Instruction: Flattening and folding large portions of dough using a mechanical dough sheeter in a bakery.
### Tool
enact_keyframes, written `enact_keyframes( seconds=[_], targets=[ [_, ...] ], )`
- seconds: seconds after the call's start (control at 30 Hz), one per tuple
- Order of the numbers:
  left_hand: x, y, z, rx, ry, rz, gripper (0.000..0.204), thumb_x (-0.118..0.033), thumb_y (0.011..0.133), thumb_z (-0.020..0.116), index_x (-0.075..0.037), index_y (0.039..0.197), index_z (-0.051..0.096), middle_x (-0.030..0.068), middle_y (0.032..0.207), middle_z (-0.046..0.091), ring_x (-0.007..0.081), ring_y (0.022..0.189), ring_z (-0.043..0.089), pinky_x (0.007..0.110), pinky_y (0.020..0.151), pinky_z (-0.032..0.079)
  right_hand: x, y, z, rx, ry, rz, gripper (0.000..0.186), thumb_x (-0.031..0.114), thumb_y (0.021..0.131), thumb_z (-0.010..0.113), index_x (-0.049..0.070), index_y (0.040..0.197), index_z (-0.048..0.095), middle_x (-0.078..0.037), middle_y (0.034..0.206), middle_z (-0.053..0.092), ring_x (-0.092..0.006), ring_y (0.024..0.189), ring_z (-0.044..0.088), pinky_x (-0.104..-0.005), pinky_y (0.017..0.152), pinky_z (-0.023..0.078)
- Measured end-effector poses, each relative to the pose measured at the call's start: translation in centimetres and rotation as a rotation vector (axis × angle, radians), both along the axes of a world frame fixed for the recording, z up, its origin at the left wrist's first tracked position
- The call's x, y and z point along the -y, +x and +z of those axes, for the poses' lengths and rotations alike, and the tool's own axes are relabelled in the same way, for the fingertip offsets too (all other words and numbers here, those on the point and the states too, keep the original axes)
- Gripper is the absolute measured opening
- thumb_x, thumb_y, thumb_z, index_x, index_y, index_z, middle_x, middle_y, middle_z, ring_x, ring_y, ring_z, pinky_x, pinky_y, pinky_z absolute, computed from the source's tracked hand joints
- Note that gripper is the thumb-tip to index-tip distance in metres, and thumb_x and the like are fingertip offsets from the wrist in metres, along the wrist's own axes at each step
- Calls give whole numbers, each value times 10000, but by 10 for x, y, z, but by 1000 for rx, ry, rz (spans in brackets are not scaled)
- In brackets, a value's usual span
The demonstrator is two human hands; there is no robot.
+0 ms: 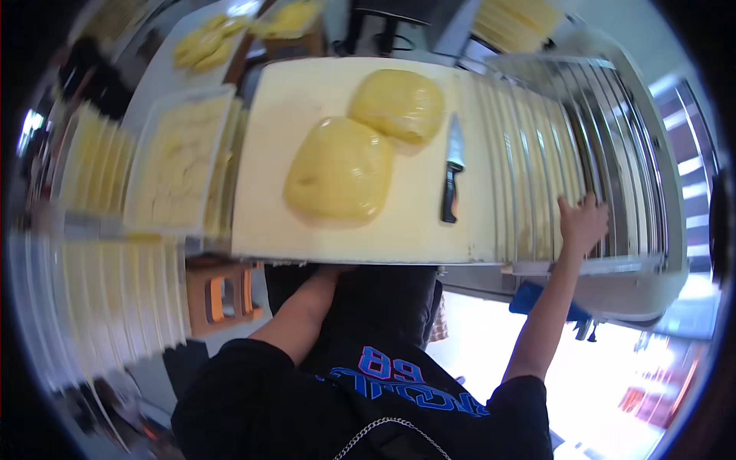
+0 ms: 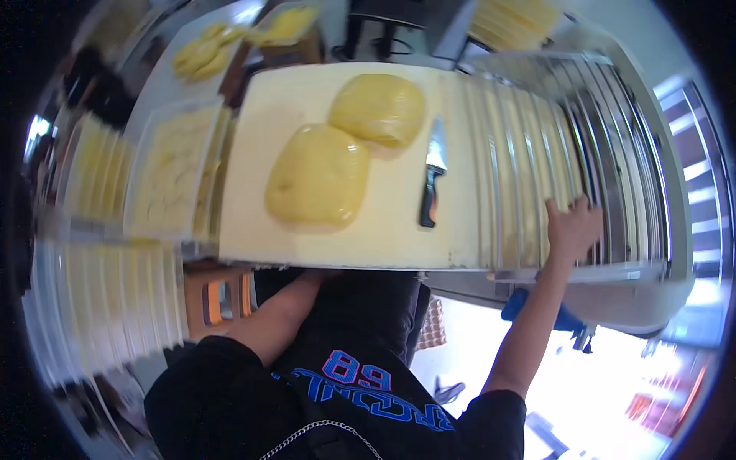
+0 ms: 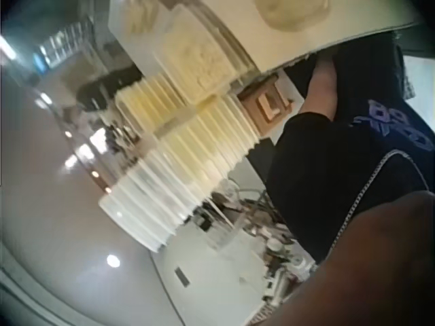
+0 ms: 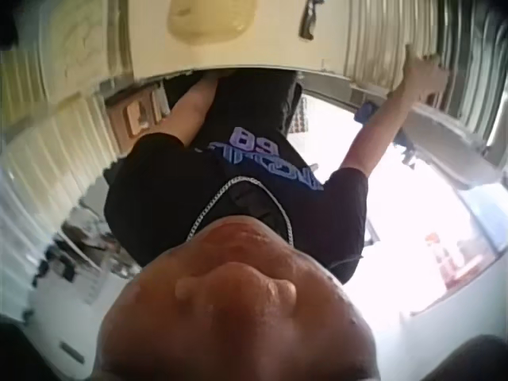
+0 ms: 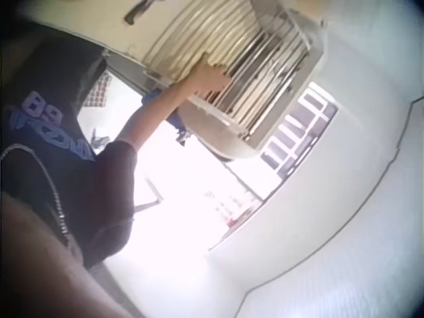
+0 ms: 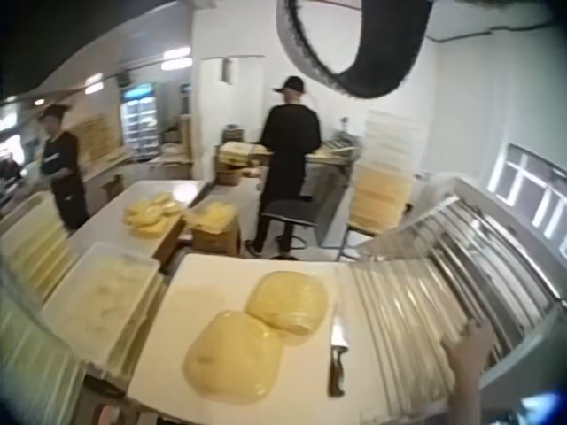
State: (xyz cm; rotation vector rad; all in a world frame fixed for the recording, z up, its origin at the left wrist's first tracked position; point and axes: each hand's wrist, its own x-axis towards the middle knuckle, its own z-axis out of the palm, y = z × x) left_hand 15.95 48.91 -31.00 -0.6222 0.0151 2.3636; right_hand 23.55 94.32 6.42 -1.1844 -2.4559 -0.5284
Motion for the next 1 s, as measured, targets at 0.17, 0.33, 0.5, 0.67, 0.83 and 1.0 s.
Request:
enact_keyframes(
  seconds=[0.17, 0.33, 0.5, 0.67, 0.83, 1.0],
  targets=[
    [-32, -9, 100, -65, 24, -66, 640, -544, 1014, 207, -176, 1536, 254, 97, 1581, 282, 346, 1436, 286, 504, 1170, 265, -1, -10, -1, -51, -68, -78, 452, 486, 723, 701, 87, 925, 644, -135, 958, 536, -334, 871, 562, -449, 817, 445],
    [-44, -3, 227, -741, -474, -345, 655, -556, 1010, 225, -171, 1541, 241, 109, 1583, 273, 342, 1436, 286, 494, 1185, 236, -3, -7, 6, -113, -59, -54, 419, 441, 715, 716, 90, 912, 596, -130, 1002, 507, -328, 934, 516, -446, 845, 404],
    [-71, -43, 200, -648, -189, -279, 643, -535, 1017, 234, -166, 1543, 231, 110, 1588, 259, 335, 1444, 268, 476, 1193, 218, 17, -3, -5, -287, -111, 36, 428, 345, 739, 737, 86, 1051, 603, -168, 1220, 515, -361, 1157, 467, -462, 1023, 336],
    [-13, -6, 113, -453, 29, -236, 634, -519, 1023, 241, -161, 1546, 223, 111, 1592, 248, 330, 1450, 254, 462, 1200, 204, 105, -18, -41, -837, -321, 582, 371, 57, 731, 726, 44, 1082, 606, -147, 1120, 578, -305, 1000, 581, -433, 898, 473],
    [-11, 1, 114, -1538, -1062, -1249, 645, -482, 1020, 337, -80, 1520, 269, 147, 1566, 295, 318, 1416, 322, 417, 1177, 257, 191, -59, -80, -299, -776, 407, 505, 258, 786, 668, 71, 1228, 511, -156, 1069, 562, -354, 905, 620, -438, 780, 510],
    [12, 18, 179, -1602, -1030, -1464, 574, -377, 1039, 402, -22, 1483, 323, 159, 1518, 375, 277, 1375, 394, 364, 1139, 317, 172, -58, -100, -157, -850, 367, 534, 257, 787, 667, 35, 1246, 506, -206, 1017, 632, -397, 855, 641, -479, 748, 517]
  ],
)
